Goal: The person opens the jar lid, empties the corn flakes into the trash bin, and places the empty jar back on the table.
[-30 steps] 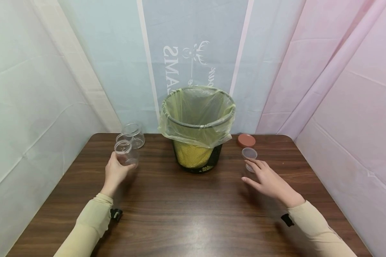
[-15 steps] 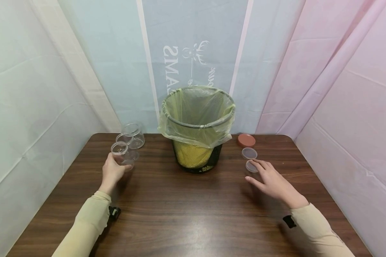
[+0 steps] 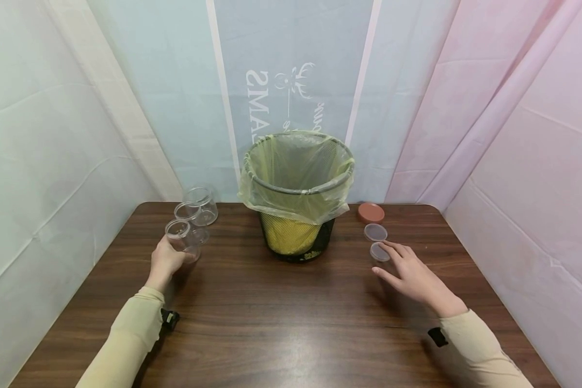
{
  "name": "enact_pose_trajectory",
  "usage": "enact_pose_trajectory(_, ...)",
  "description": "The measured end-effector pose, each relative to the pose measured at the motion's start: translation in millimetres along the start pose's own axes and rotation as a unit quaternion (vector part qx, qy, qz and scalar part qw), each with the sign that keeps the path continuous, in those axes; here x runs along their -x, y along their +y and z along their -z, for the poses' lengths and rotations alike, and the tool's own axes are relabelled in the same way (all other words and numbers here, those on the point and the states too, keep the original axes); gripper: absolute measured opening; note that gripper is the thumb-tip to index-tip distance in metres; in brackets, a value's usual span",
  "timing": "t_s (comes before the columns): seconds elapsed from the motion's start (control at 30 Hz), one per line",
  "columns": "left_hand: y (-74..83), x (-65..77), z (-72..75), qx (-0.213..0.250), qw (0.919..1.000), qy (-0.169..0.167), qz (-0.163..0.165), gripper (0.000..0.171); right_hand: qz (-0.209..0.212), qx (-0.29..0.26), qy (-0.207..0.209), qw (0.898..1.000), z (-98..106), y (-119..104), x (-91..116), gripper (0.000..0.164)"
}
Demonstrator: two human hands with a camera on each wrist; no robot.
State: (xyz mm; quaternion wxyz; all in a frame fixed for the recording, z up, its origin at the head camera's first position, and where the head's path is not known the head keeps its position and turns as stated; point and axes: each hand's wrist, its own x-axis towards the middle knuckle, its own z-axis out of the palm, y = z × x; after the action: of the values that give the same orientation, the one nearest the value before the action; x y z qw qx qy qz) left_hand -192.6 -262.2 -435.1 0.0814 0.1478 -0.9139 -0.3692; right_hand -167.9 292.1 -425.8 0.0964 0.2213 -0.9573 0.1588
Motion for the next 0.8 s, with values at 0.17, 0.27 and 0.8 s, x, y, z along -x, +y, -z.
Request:
enact_pose_trajectory(0.17,-2.3,-0.2,1.5,0.005,0.9999,-0.015,0.006,0.051,0.008,0.007,0.01,1.0,-1,1,0,0.068)
enact_pose_trajectory(0.27,-4.1,-0.3,2.1,0.007,0.9997,-0.021,0.006,0.051,0.014,0.012,0.015,1.0,-1,2,-1,0.068)
enact_pose_trajectory(0.8,1.2,6.3,14.7,-0.024,0.9988,-0.043,0.008,0.073,0.026,0.033,0.048,0.998,1,2,1,0.068)
